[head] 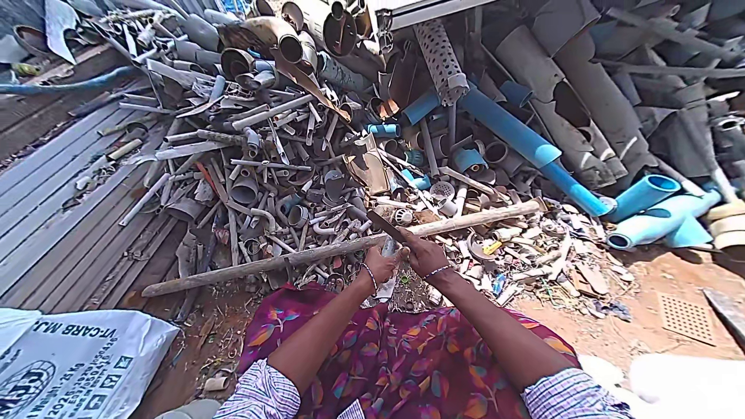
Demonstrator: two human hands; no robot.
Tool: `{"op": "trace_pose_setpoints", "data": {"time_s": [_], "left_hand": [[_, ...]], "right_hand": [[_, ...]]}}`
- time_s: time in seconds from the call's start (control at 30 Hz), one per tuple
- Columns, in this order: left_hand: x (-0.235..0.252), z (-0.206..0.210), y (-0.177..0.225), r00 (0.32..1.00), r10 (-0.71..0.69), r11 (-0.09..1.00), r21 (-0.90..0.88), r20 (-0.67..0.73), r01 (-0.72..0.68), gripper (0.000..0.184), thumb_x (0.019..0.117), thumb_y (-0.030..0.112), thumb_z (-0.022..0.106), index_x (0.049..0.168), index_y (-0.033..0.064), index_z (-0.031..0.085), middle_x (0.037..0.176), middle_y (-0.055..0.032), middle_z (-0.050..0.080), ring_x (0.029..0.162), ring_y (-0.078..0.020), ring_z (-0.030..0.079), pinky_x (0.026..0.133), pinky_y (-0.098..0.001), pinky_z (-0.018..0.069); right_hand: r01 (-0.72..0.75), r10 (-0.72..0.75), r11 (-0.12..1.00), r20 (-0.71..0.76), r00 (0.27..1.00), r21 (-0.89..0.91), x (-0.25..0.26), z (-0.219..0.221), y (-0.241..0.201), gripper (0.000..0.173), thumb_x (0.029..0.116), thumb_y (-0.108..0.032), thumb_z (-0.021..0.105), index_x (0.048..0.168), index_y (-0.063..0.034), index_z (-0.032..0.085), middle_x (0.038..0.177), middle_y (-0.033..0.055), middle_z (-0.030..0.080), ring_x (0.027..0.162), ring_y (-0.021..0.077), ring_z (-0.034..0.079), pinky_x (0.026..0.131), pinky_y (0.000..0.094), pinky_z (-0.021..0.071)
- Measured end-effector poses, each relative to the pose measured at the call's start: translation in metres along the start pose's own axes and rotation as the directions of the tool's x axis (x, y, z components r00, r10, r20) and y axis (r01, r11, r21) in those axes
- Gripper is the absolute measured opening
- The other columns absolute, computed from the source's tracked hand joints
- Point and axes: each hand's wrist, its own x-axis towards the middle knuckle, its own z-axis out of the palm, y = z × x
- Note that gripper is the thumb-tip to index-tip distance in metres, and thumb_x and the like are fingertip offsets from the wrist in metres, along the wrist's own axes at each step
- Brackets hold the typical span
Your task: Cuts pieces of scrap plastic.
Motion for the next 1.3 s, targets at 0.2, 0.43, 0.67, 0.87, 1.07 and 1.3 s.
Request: {"op": "trace_pose_setpoints", "data": {"time_s": [0.2, 0.43, 0.67, 0.87, 1.07, 1.3], "left_hand": [[0.002, -0.003, -0.003, 0.999, -0.036, 0.999, -0.002, -0.031, 0.036, 0.032, 0.1022, 0.024, 0.065, 0.121, -0.0005, 0.055, 0.071, 0.0004, 0.047, 0.047, -0.0037, 0.038, 0.044, -0.0188, 0.0346], [-0.002, -0.001, -0.001, 0.997, -0.073, 0.995, -0.074, 0.008, 0.073, 0.028, 0.1046, 0.026, 0.060, 0.117, 0.0011, 0.054, 0.065, 0.0032, 0.042, 0.044, -0.0034, 0.035, 0.042, -0.0179, 0.0322], [0.000, -0.008, -0.005, 0.983, -0.165, 0.928, -0.324, 0.086, 0.184, 0.064, 0.1097, 0.053, 0.018, 0.112, 0.0025, 0.058, 0.055, 0.0050, 0.040, 0.037, -0.0023, 0.036, 0.036, -0.0160, 0.0316], [0.001, -0.014, -0.007, 0.979, -0.202, 0.908, -0.367, 0.039, 0.203, 0.082, 0.1005, 0.068, 0.002, 0.103, 0.0058, 0.055, 0.051, 0.0032, 0.040, 0.035, -0.0044, 0.036, 0.034, -0.0177, 0.0300], [-0.010, -0.011, 0.005, 0.979, -0.201, 0.930, -0.310, 0.013, 0.195, 0.074, 0.1038, 0.065, 0.007, 0.091, 0.0071, 0.051, 0.048, 0.0026, 0.039, 0.034, -0.0048, 0.035, 0.034, -0.0181, 0.0298], [-0.002, -0.010, 0.004, 0.982, -0.187, 0.954, -0.242, -0.017, 0.177, 0.064, 0.1070, 0.059, 0.010, 0.108, 0.0073, 0.047, 0.055, 0.0017, 0.041, 0.037, -0.0059, 0.036, 0.036, -0.0190, 0.0310]], "right_hand": [[0.045, -0.045, 0.999, 0.034, 0.998, 0.008, -0.005, 0.005, -0.008, 0.052, 0.0990, 0.001, 0.046, 0.151, -0.0012, 0.050, 0.112, 0.0293, 0.072, 0.099, 0.0521, 0.070, 0.087, 0.0650, 0.0514], [-0.078, 0.078, 0.997, 0.003, 0.997, 0.025, 0.001, 0.008, -0.004, 0.050, 0.1034, -0.005, 0.044, 0.153, -0.0025, 0.047, 0.111, 0.0296, 0.072, 0.103, 0.0510, 0.069, 0.092, 0.0634, 0.0498], [-0.137, 0.133, 0.988, 0.058, 0.989, 0.067, 0.008, 0.007, -0.002, 0.047, 0.1088, -0.012, 0.042, 0.155, -0.0031, 0.044, 0.111, 0.0306, 0.071, 0.105, 0.0509, 0.068, 0.096, 0.0622, 0.0482], [-0.117, 0.113, 0.992, 0.072, 0.991, 0.052, 0.005, 0.011, -0.012, 0.047, 0.1078, -0.012, 0.042, 0.154, -0.0041, 0.045, 0.113, 0.0302, 0.071, 0.106, 0.0505, 0.068, 0.095, 0.0622, 0.0491], [-0.214, 0.208, 0.977, 0.188, 0.960, 0.012, 0.003, 0.016, -0.014, 0.048, 0.1063, -0.008, 0.041, 0.154, -0.0049, 0.046, 0.120, 0.0294, 0.069, 0.114, 0.0486, 0.066, 0.099, 0.0612, 0.0473], [-0.200, 0.216, 0.963, -0.069, 0.974, 0.183, 0.010, 0.001, 0.001, 0.043, 0.1090, -0.014, 0.044, 0.150, -0.0013, 0.051, 0.109, 0.0294, 0.072, 0.104, 0.0467, 0.069, 0.097, 0.0585, 0.0492]]}}
